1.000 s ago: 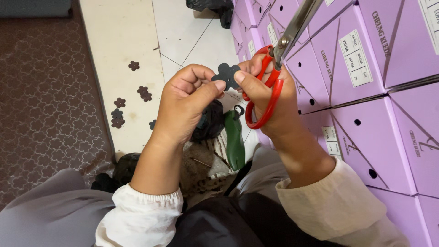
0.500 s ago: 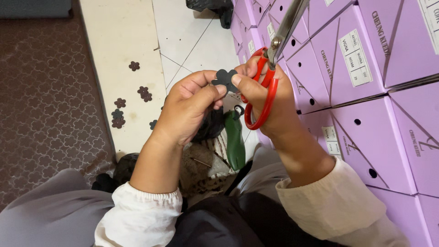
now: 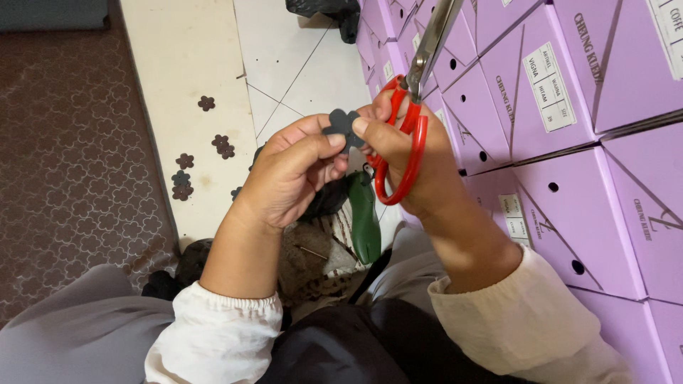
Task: The person uses red-handled scissors to trim the edges of small dark flower-shaped craft pieces. They pick up each piece, trim it, and place it on the floor, repeating the process for several items.
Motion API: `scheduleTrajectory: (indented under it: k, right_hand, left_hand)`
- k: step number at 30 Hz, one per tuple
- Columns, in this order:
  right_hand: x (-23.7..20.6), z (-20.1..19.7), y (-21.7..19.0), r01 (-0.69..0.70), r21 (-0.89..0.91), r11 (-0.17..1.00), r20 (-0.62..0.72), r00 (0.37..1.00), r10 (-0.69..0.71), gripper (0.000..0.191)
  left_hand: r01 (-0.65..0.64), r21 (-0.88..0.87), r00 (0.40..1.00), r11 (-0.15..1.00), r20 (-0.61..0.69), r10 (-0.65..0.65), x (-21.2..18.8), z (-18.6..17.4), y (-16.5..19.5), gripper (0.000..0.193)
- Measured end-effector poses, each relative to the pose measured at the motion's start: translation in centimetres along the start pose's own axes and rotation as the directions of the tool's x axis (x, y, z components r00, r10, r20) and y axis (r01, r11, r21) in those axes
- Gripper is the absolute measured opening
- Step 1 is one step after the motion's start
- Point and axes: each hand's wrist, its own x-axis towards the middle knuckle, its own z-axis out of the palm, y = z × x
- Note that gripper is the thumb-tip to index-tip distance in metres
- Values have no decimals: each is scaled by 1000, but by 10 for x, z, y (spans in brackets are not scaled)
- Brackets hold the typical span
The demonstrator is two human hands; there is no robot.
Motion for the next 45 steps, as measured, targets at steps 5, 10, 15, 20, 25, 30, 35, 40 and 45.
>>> scheduleTrajectory:
  k: [5,10,15,20,25,30,35,40,45]
  right_hand:
    - [4,0,-14,-7,-88,996,-45,999,3,34]
    - [3,-4,-23,-143,-788,599,-140,989,52,55]
    - [-5,2,-9,172,-876,450,67,969,-239,62]
    - [-8,6,0,448,-884,134,340,813,-472,71]
    - [-6,8,2,424,-904,61,345,805,-483,69]
    - [-6,7,2,426,-904,36,346,777,-525,67]
    - [-5,5,1,441,-897,-16,379,751,-541,65]
    - [-5,7,2,435,-900,-6,367,751,-549,62]
    - [-5,9,5,429,-903,-40,371,728,-576,62]
  left_hand:
    - [-98,-2,982,995,-163,97,9,-3,-2,12]
    - [-239,-1,941,971,-248,232,13,-7,4,11]
    - [-295,-38,908,955,-322,268,10,-7,6,11]
    - [-342,16,903,940,-273,333,9,-8,6,6]
    - [-332,18,901,943,-290,323,9,-10,5,6]
    - [-305,36,909,952,-288,302,8,-10,5,13]
    - [-302,71,908,951,-280,310,7,-11,7,16]
    - [-302,107,902,947,-289,320,3,-10,11,15]
    - [-309,187,888,932,-294,353,0,-8,13,17]
